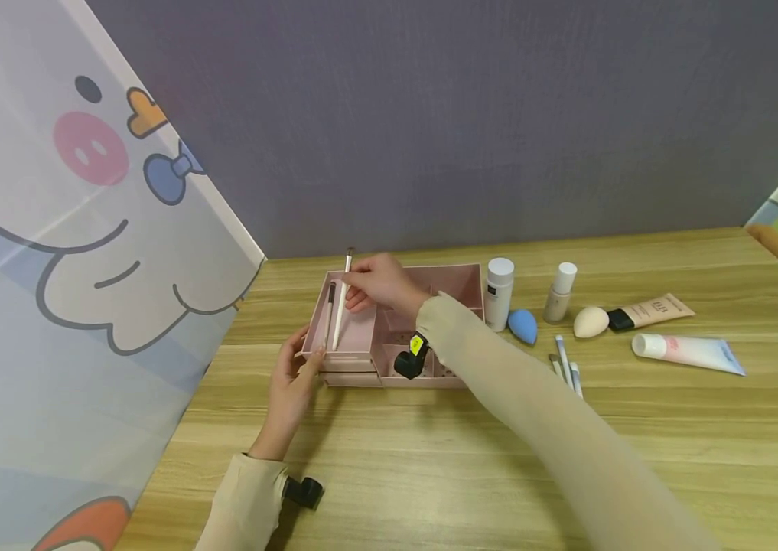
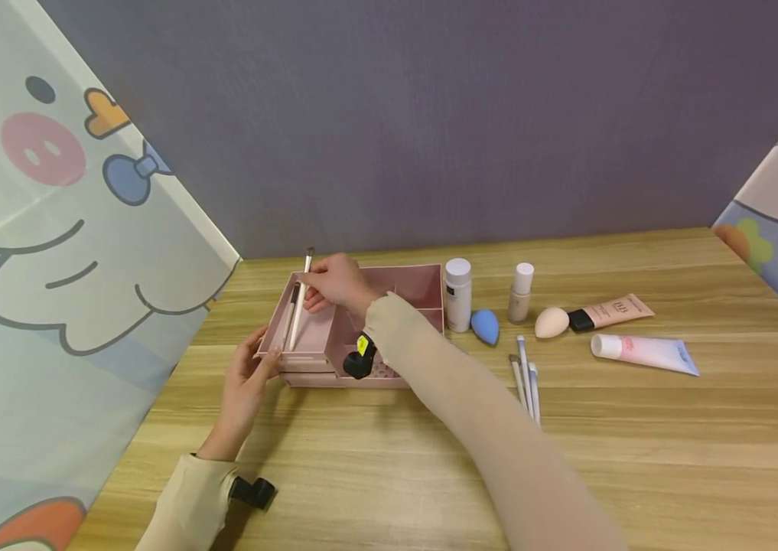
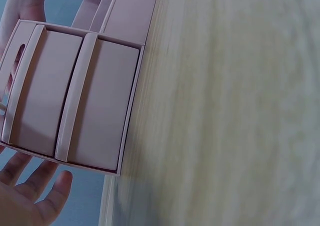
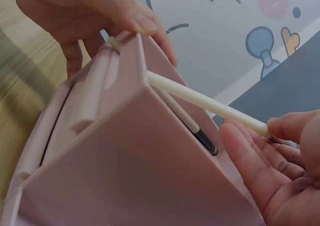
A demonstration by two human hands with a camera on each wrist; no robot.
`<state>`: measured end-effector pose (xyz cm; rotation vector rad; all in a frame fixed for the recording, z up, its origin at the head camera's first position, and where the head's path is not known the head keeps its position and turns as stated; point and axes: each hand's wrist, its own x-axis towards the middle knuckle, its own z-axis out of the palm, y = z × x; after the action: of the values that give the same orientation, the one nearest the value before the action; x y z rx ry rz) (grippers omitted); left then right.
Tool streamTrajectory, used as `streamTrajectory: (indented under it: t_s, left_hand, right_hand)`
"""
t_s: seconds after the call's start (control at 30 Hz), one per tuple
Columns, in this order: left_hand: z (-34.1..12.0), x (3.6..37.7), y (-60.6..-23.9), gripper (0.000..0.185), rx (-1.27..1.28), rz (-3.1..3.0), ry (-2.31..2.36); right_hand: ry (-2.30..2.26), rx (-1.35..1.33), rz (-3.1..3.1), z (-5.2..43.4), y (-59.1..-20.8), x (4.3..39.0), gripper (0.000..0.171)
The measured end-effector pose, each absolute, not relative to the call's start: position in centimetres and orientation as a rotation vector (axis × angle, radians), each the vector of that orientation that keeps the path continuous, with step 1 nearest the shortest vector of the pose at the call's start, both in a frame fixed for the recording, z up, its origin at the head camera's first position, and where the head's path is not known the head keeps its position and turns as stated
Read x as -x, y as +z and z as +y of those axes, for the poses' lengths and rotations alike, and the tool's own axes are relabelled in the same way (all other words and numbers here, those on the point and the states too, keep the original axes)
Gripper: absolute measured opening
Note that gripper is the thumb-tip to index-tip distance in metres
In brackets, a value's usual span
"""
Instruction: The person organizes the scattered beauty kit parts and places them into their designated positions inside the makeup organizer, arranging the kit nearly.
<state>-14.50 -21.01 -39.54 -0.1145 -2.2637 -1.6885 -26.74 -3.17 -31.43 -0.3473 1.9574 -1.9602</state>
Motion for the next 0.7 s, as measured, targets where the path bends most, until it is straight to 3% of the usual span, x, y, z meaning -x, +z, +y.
streamTrajectory:
  t_s: [0.7]
  left_hand:
    - [-21.09, 14.46, -39.40, 0.046, 0.087, -2.285, -1.717]
  right_hand:
    - [-1.771, 0.297, 2.103, -3.59, -31.28, 27.13, 0.028]
